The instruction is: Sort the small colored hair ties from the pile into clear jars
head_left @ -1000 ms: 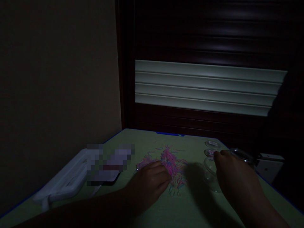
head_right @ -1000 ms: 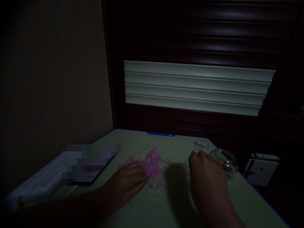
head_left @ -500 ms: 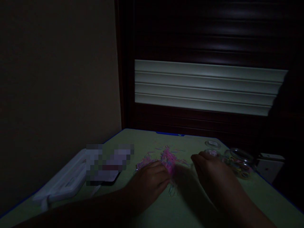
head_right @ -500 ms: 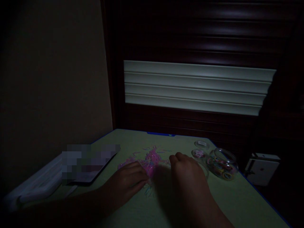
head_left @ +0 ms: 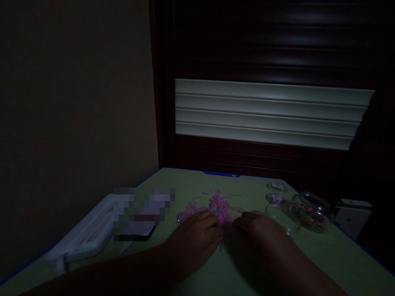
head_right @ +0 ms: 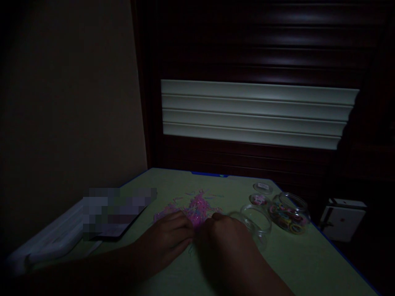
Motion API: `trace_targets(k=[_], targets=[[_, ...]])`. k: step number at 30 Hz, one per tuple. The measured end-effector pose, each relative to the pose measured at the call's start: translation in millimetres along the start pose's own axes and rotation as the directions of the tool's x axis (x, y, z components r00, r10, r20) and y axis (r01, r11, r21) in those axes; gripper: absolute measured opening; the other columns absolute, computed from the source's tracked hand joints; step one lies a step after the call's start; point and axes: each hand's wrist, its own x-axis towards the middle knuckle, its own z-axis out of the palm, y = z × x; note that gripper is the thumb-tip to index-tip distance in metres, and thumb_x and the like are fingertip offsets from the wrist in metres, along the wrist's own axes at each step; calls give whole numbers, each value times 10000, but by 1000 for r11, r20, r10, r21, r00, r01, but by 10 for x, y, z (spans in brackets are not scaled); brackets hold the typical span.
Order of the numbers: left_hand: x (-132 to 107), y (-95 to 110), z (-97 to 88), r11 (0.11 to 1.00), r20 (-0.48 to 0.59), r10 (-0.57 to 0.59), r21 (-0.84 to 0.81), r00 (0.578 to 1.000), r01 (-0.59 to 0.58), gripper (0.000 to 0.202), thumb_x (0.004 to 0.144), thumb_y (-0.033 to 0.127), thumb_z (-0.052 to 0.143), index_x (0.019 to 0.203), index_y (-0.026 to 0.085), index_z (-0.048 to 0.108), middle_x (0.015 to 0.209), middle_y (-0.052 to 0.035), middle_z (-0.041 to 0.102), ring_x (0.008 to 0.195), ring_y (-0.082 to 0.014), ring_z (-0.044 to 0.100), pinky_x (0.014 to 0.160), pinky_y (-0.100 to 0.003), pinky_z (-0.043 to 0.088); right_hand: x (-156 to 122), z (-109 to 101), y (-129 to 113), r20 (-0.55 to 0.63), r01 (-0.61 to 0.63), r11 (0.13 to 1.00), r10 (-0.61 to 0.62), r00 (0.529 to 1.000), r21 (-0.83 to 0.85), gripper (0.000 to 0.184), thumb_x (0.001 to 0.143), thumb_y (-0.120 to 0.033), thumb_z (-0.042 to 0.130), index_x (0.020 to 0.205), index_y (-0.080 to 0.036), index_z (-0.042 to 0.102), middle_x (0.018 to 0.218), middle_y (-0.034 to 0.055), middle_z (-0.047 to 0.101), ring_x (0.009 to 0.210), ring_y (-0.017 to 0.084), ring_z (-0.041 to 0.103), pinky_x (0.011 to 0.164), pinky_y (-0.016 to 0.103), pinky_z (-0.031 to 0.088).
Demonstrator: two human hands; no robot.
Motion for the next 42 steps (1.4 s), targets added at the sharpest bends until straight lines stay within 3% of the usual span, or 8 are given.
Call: trace_targets(k=[10, 17, 24, 29, 35, 42], targets=[[11, -3, 21, 999, 26, -40, 19, 999, 39, 155, 871, 139, 437, 850, 165, 588, 829, -32, 567, 823, -175, 488, 754, -301, 384, -1, 103, 46, -18, 19, 1000, -19, 1000, -9, 236, 771, -129, 450, 795, -181, 679, 758, 72, 669, 606, 139, 590, 533, 220, 364], [-2, 49, -2, 996, -48, -89, -2, 995, 89, 169, 788, 71, 461, 851, 163, 588, 818, -45, 543, 813, -186, 479, 751, -319, 380, 23, 232, 113, -90, 36, 999, -37, 995, -13, 215, 783, -148, 455, 764, -194, 664, 727, 47, 656, 587, 126, 573, 523, 222, 341], [1, -9, 12, 984, -96, -176, -15, 980, 176, 196, 815, 72, 439, 885, 174, 591, 841, -39, 534, 820, -180, 479, 754, -314, 386, 30, 202, 66, -90, 40, 999, -40, 995, -4, 207, 800, -180, 461, 721, -204, 650, 698, 24, 632, 569, 107, 549, 515, 216, 319], [-2, -24, 19, 981, -110, -194, -28, 975, 192, 204, 817, 70, 444, 921, 179, 581, 878, -36, 526, 858, -184, 475, 780, -323, 388, 23, 171, 40, -96, 62, 998, -63, 993, -13, 204, 773, -129, 460, 723, -210, 640, 706, 18, 638, 594, 112, 556, 524, 217, 316], [-1, -12, -13, 969, -123, -249, -39, 961, 246, 275, 777, 77, 484, 1012, 205, 547, 954, -41, 495, 903, -201, 468, 797, -342, 402, 0, 145, 26, -78, 46, 999, -44, 996, 17, 254, 842, -207, 416, 714, -208, 636, 707, 25, 639, 575, 111, 559, 506, 215, 320], [-13, -29, 15, 964, -120, -265, -33, 957, 263, 338, 777, 62, 453, 1076, 206, 514, 986, -47, 486, 942, -211, 465, 829, -366, 404, 19, 174, 43, -68, 46, 999, -45, 997, 4, 237, 826, -201, 441, 714, -191, 650, 687, 32, 633, 555, 105, 552, 498, 221, 308]])
